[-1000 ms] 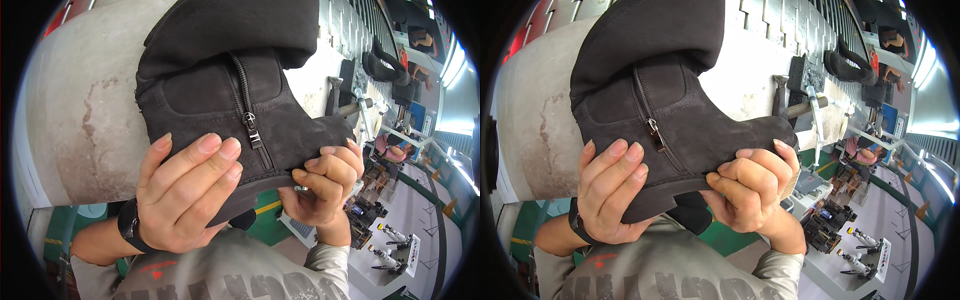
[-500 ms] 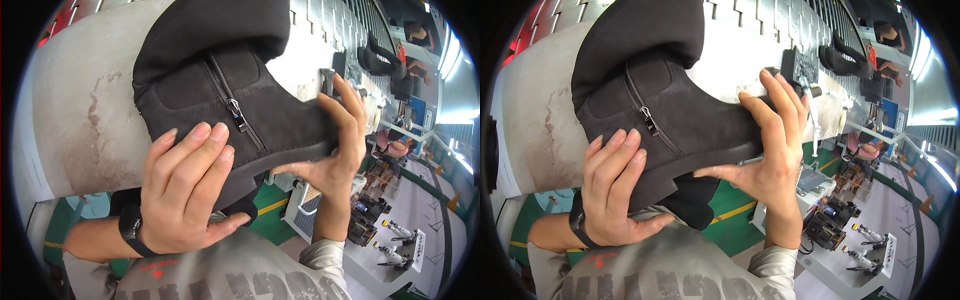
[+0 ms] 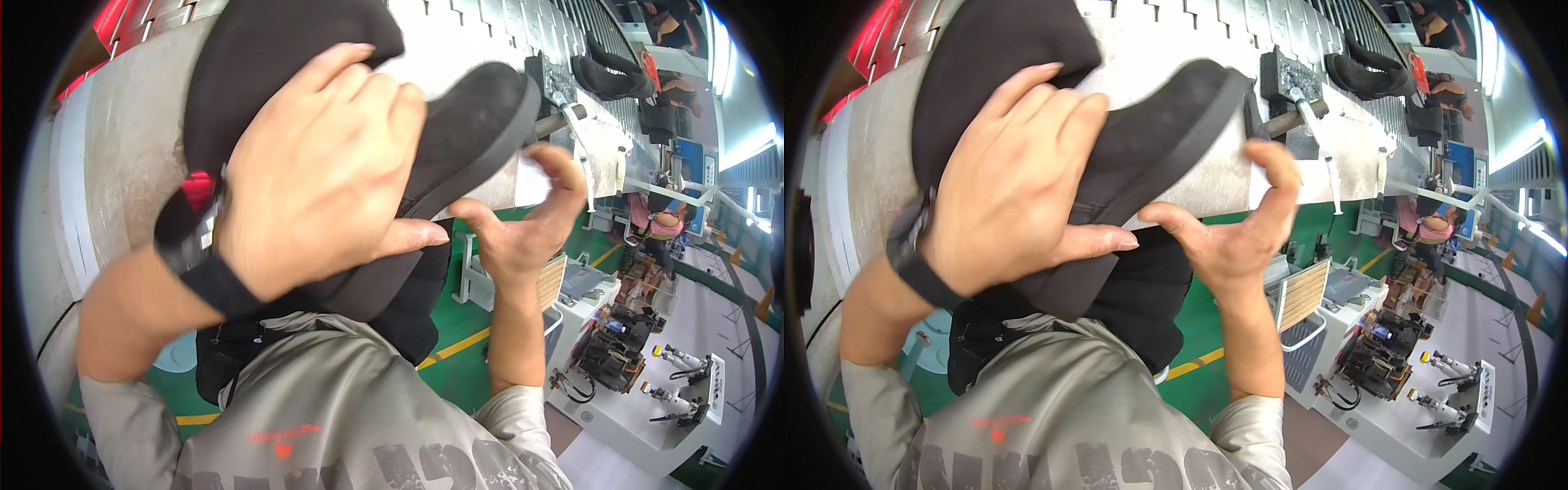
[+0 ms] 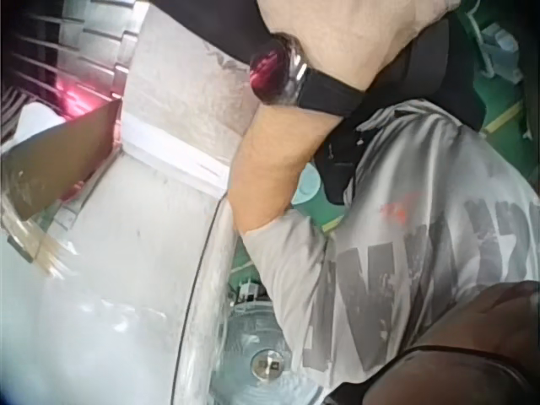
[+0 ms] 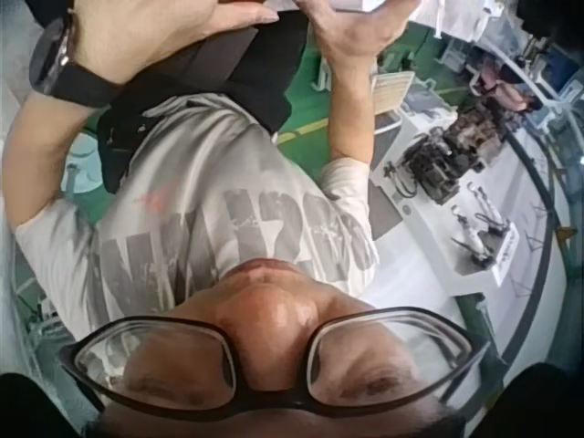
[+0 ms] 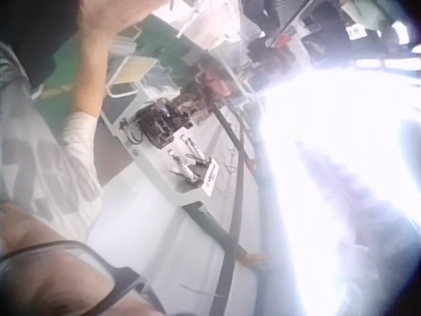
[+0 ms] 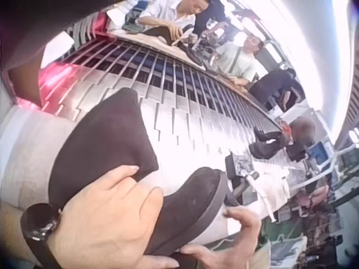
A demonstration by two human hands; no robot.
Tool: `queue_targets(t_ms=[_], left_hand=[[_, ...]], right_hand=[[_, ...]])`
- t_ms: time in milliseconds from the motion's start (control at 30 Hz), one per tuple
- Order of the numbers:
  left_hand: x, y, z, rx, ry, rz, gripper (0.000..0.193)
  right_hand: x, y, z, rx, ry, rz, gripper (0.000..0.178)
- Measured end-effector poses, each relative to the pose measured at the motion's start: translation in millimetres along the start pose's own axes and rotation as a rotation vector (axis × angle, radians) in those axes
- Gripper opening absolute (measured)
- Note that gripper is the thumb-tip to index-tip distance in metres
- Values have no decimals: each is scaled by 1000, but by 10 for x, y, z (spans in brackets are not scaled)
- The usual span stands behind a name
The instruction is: The person attaches soles to boots by pressing them together along the edges by hand, then places the assembled boots onto a conveyor belt.
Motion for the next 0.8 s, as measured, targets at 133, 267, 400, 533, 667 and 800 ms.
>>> queue_targets(t_ms=[133, 267, 400, 533, 667, 800], left_hand=[[35, 143, -233, 157, 2, 183, 110], [-83, 99, -285, 233, 114, 48, 113], [-93, 43, -319, 238, 160, -5, 116], [-65, 24, -333, 263, 134, -70, 118], [-54, 4, -324, 297, 92, -140, 121], [-34, -29, -318, 320, 50, -207, 123]], right_hand=[[-151, -166, -138, -541, -388, 900, 62], [-413, -178, 34, -379, -398, 720, 58], [-505, -215, 105, -291, -385, 606, 58], [-503, -264, 134, -301, -431, 678, 67], [-488, -275, 128, -323, -433, 637, 68], [-492, -281, 141, -340, -430, 610, 67]])
Point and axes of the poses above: each hand's wrist, its own z-axis towards the middle knuckle, its own x-axis out of the back of the hand, y = z × x, the point moved 1 cm from there along z, towards the middle knuckle, and after that the axes turned 1 degree about -x, right-handed, at the moved point
